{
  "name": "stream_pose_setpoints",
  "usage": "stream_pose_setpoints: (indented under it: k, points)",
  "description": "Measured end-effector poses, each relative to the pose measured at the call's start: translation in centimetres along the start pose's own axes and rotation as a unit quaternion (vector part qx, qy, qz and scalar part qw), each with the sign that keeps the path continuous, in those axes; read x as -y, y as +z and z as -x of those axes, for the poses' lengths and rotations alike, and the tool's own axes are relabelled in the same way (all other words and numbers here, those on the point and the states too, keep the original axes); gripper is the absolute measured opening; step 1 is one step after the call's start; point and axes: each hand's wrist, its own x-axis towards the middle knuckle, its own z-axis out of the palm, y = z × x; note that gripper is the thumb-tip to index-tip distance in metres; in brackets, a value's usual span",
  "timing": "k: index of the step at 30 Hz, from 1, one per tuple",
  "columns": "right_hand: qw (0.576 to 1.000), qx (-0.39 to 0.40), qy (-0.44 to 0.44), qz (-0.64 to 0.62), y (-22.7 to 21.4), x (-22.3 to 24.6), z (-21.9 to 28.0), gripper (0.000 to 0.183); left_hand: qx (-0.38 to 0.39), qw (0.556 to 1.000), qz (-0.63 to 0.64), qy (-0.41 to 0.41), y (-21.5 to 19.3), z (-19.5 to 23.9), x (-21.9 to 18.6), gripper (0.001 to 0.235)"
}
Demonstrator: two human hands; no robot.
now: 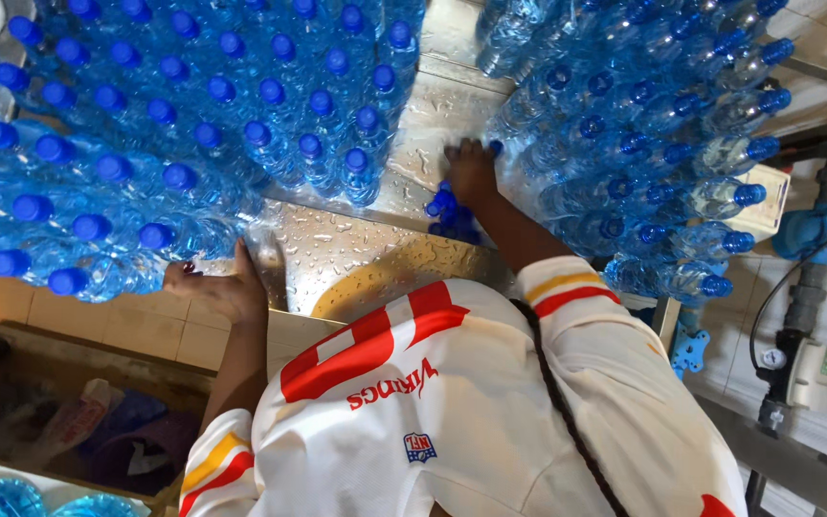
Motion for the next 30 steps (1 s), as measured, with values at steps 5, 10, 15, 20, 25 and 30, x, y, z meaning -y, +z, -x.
stream_pose_setpoints:
  k: [5, 10, 15, 20, 25, 30]
  points:
    - [0.965, 0.120, 0.113, -0.204, -1.0, -1.7, 4.8, 0.016, -0.073, 0.997, 0.011, -0.005, 0.0, -1.8, -0.6, 0.068]
    - [0.923, 0.025, 0.151, -0.354, -5.2, -5.4, 7.2, 0.016, -0.068, 0.990, 0.101, -0.066, -0.7, -3.1, -0.1, 0.070]
    - [0.909, -0.094, 0.294, -0.280, -11.8, -10.4, 11.9, 0.024, -0.095, 0.994, 0.060, 0.005, -1.3, -2.3, 1.4, 0.071]
    - [0.944, 0.014, 0.326, -0.047, -11.0, -11.9, 17.7, 0.038, -0.084, 0.990, 0.101, 0.047, -2.6, -2.7, -0.2, 0.057]
    - [0.944, 0.094, 0.306, -0.074, -9.4, -12.0, 18.5, 0.061, -0.062, 0.977, 0.182, 0.089, -1.7, -3.7, -2.5, 0.050]
    - [0.964, -0.011, 0.227, -0.142, -8.6, -10.4, 18.9, 0.027, 0.055, 0.934, 0.352, 0.020, 0.2, -3.1, -5.1, 0.057]
